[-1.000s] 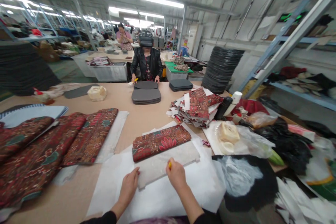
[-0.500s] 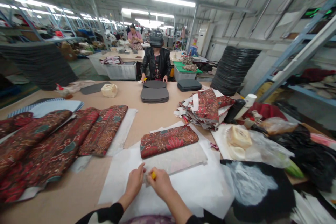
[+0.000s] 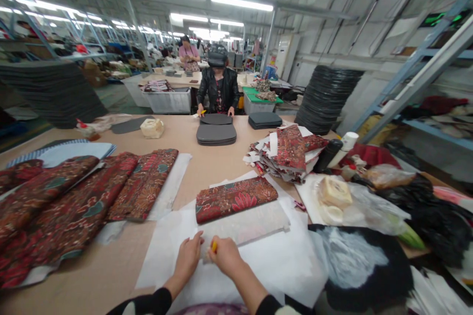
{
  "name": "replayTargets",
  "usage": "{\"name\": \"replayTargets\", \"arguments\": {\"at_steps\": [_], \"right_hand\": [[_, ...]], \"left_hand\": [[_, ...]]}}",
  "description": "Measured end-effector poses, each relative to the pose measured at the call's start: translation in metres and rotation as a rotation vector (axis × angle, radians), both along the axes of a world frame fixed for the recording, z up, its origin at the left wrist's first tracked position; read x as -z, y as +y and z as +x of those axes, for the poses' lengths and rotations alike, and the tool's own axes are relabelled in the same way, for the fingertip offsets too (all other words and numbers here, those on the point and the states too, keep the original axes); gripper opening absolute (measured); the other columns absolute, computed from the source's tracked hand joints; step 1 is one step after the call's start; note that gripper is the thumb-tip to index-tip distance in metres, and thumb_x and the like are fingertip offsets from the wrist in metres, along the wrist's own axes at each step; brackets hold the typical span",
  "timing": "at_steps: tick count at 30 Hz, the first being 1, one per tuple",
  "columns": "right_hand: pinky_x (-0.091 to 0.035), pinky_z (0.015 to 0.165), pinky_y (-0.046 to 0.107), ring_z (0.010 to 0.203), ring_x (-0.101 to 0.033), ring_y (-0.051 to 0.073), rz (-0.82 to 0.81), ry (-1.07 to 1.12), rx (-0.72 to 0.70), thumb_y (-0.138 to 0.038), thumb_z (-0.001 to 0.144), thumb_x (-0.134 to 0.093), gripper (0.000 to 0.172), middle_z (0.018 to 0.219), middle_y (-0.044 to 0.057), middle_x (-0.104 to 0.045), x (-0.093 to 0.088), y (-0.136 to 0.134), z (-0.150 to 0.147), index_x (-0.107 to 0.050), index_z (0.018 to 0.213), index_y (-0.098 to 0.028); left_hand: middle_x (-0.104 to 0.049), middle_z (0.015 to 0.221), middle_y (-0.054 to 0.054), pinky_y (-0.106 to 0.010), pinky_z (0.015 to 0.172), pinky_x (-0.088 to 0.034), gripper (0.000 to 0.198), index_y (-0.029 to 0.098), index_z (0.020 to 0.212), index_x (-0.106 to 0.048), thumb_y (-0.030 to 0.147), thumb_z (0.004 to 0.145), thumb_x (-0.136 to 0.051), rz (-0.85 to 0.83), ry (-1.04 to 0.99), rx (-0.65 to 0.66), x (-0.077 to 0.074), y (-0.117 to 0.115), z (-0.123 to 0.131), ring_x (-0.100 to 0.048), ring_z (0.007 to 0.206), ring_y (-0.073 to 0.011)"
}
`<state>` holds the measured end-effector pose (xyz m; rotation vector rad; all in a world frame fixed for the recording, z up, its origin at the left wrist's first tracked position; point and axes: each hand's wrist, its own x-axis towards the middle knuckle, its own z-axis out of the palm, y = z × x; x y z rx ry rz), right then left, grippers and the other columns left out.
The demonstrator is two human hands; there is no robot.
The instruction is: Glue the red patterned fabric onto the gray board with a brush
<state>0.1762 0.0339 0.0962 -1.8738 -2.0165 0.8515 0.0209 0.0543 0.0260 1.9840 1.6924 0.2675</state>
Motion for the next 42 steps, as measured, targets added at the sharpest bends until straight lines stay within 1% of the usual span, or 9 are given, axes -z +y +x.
{"name": "replayTargets", "arguments": {"at_steps": [7, 13, 15, 17, 22, 24, 29, 36, 42], "right_hand": [[-0.037, 0.059, 0.02, 0.064, -0.057, 0.012, 0.019, 0.174, 0.042, -0.024, 0.073, -0.055, 0.01, 0.068, -0.002, -0.066, 0.018, 0.002, 0.017, -0.063, 0.08, -0.022], [-0.035, 0.055, 0.021, 0.056, -0.055, 0.013, 0.045, 0.075, 0.523, -0.023, 0.075, -0.046, 0.014, 0.057, -0.002, -0.058, 0.023, 0.003, 0.138, -0.059, 0.074, -0.02], [-0.035, 0.054, 0.022, 0.055, -0.054, 0.014, 0.104, -0.002, 0.648, -0.026, 0.078, -0.044, 0.016, 0.055, -0.002, -0.056, 0.019, -0.002, 0.157, -0.059, 0.075, -0.021], [-0.035, 0.054, 0.022, 0.057, -0.055, 0.014, 0.161, 0.054, 0.636, -0.029, 0.079, -0.043, 0.017, 0.057, -0.002, -0.057, 0.018, -0.008, 0.148, -0.059, 0.076, -0.022], [-0.039, 0.055, 0.02, 0.055, -0.056, 0.011, 0.11, 0.391, 0.354, -0.025, 0.073, -0.052, 0.011, 0.061, -0.003, -0.061, 0.035, -0.004, 0.094, -0.061, 0.078, -0.021], [-0.04, 0.055, 0.02, 0.055, -0.057, 0.012, 0.087, 0.291, 0.461, -0.025, 0.073, -0.052, 0.012, 0.058, -0.003, -0.061, 0.038, 0.003, 0.111, -0.062, 0.078, -0.019], [-0.038, 0.056, 0.024, 0.062, -0.06, 0.018, 0.101, -0.061, 0.824, -0.026, 0.081, -0.042, 0.023, 0.058, 0.005, -0.062, 0.021, 0.007, 0.202, -0.062, 0.075, -0.015], [-0.038, 0.058, 0.02, 0.062, -0.06, 0.013, 0.112, -0.024, 0.515, -0.028, 0.08, -0.051, 0.013, 0.061, -0.001, -0.063, 0.023, 0.006, 0.182, -0.06, 0.078, -0.02], [-0.037, 0.061, 0.024, 0.07, -0.062, 0.018, 0.054, -0.242, 0.702, -0.027, 0.086, -0.044, 0.018, 0.072, 0.008, -0.067, 0.011, 0.015, 0.211, -0.058, 0.085, -0.016]], "left_hand": [[-0.063, 0.114, -0.007, -0.042, 0.104, -0.027, 0.04, 0.019, 0.111, -0.054, 0.016, 0.083, -0.026, 0.074, 0.125, 0.119, 0.0, -0.003, 0.003, -0.056, 0.107, -0.0169], [-0.06, 0.107, -0.005, -0.043, 0.104, -0.025, 0.032, 0.019, 0.095, -0.06, 0.012, 0.079, -0.033, 0.099, 0.286, 0.263, -0.003, -0.005, 0.009, -0.055, 0.103, -0.0181], [-0.062, 0.1, -0.004, -0.043, 0.105, -0.024, 0.035, 0.019, 0.09, -0.061, 0.011, 0.081, -0.029, 0.137, 0.314, 0.302, -0.004, -0.006, 0.011, -0.055, 0.1, -0.0179], [-0.062, 0.094, -0.003, -0.043, 0.106, -0.021, 0.037, 0.02, 0.086, -0.062, 0.01, 0.082, -0.027, 0.161, 0.33, 0.344, -0.007, -0.005, 0.014, -0.056, 0.097, -0.0179], [-0.064, 0.091, -0.004, -0.044, 0.107, -0.019, 0.038, 0.019, 0.085, -0.063, 0.007, 0.081, -0.027, 0.177, 0.382, 0.399, -0.012, -0.001, 0.018, -0.056, 0.096, -0.0181], [-0.064, 0.091, -0.004, -0.045, 0.108, -0.017, 0.038, 0.019, 0.085, -0.063, 0.007, 0.081, -0.027, 0.183, 0.39, 0.414, -0.01, 0.001, 0.018, -0.057, 0.095, -0.018], [-0.065, 0.09, -0.003, -0.045, 0.108, -0.016, 0.039, 0.02, 0.085, -0.062, 0.008, 0.08, -0.026, 0.175, 0.381, 0.417, -0.007, 0.002, 0.016, -0.057, 0.095, -0.0179], [-0.066, 0.09, -0.004, -0.044, 0.106, -0.019, 0.036, 0.019, 0.087, -0.06, 0.01, 0.079, -0.026, 0.146, 0.385, 0.375, -0.014, 0.005, 0.018, -0.059, 0.094, -0.0187], [-0.067, 0.09, -0.006, -0.044, 0.104, -0.022, 0.036, 0.018, 0.087, -0.06, 0.011, 0.08, -0.025, 0.115, 0.392, 0.34, -0.018, 0.006, 0.019, -0.06, 0.094, -0.0196]]}}
